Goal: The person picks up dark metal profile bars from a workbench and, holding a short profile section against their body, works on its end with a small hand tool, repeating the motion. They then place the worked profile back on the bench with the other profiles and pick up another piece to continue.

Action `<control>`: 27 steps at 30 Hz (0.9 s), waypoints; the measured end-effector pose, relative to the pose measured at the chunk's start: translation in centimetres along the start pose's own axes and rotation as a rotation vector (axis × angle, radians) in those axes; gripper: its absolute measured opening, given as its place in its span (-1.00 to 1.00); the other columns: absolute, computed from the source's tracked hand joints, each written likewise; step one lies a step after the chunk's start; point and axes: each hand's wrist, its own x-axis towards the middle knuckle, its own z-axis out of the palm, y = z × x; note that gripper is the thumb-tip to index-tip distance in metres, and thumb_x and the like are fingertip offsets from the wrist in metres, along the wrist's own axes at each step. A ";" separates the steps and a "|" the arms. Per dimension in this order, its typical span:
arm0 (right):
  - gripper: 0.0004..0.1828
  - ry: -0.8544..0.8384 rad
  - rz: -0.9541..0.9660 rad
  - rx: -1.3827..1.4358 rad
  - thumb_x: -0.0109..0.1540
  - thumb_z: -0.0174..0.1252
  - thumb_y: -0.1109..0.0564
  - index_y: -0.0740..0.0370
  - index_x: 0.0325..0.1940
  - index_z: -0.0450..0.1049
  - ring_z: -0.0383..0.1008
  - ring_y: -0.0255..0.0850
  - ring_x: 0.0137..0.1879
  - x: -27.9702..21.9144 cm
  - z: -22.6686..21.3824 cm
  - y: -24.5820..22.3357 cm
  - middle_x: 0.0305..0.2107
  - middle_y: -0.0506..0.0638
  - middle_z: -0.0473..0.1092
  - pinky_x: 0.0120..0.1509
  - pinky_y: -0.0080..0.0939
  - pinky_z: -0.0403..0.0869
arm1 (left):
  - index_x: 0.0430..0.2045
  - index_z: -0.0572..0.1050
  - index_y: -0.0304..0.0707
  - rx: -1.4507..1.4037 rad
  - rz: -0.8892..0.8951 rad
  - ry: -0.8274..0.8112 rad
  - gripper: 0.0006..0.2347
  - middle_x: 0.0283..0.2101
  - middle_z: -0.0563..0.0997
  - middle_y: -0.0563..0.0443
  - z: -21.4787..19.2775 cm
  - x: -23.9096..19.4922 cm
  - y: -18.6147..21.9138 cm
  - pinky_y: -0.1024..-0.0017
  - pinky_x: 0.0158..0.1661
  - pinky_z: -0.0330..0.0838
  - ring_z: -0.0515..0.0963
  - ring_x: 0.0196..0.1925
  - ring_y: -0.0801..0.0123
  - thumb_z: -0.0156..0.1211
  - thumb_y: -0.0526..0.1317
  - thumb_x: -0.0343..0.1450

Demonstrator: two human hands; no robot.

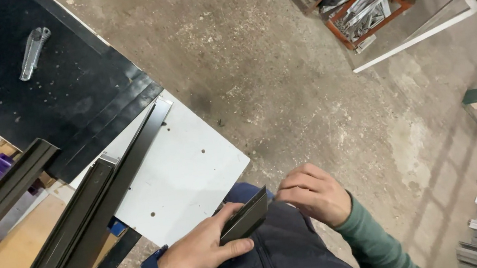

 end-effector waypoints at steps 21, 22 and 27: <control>-0.42 0.124 0.255 0.338 0.00 0.43 0.18 0.16 0.05 0.38 0.36 -0.28 -0.17 -3.9 1.8 10.4 -0.09 -0.06 0.50 -0.11 -0.28 0.35 | 0.18 0.29 -0.28 0.107 0.046 0.236 -0.38 -0.16 0.63 -0.35 -1.5 2.7 -3.1 0.17 -0.14 0.48 0.66 -0.16 -0.04 0.23 0.17 0.36; -0.35 0.102 0.435 0.522 -0.03 0.42 0.25 0.20 0.13 0.40 0.22 -0.33 -0.29 -4.7 3.5 11.4 -0.06 -0.05 0.51 -0.20 -0.33 0.30 | 0.15 0.31 -0.30 0.211 0.049 0.303 -0.38 -0.16 0.64 -0.39 -1.7 3.5 -4.1 0.15 -0.13 0.48 0.66 -0.13 -0.07 0.23 0.19 0.37; -0.38 -0.182 0.590 0.840 0.10 0.31 0.26 0.19 0.26 0.38 0.24 -0.41 -0.23 0.7 14.0 16.5 -0.15 -0.03 0.35 -0.15 -0.34 0.33 | 0.01 0.40 -0.29 0.304 -0.089 0.465 -0.44 -0.22 0.65 -0.35 -3.1 8.4 -8.1 0.09 -0.17 0.48 0.67 -0.17 -0.11 0.17 0.23 0.36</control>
